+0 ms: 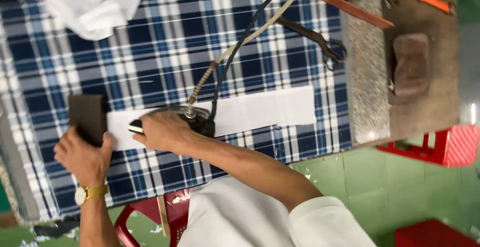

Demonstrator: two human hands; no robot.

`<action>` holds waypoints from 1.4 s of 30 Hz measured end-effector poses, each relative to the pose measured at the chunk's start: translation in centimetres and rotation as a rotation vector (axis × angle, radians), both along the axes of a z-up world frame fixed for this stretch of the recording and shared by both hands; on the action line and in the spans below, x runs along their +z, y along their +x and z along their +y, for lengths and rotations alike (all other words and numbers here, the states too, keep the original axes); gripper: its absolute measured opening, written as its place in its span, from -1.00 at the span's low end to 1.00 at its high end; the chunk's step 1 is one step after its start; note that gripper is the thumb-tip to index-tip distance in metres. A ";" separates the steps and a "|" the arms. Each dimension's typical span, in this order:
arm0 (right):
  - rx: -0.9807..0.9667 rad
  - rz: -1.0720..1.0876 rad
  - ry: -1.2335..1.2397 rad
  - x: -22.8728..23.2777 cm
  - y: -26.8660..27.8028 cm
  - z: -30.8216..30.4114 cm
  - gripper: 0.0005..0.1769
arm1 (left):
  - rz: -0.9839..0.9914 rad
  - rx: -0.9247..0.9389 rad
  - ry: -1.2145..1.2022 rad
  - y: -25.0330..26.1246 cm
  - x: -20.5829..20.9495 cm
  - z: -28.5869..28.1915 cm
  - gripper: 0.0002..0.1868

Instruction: The person irons a white fabric strip on a plaid tablecloth, then uses shears to trim the strip's edges. The person repeats the ironing and trimming process on a second white fabric strip.

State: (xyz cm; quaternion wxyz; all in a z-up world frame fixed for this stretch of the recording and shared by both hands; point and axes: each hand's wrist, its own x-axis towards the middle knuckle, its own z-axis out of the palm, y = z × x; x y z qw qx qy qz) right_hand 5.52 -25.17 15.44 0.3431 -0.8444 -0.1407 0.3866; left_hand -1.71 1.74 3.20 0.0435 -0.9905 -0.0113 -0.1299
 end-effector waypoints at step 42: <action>-0.819 0.133 -0.306 -1.6 -15.1 -58.4 -0.31 | 0.347 -1.003 -0.266 3.4 -2.2 -48.8 -0.24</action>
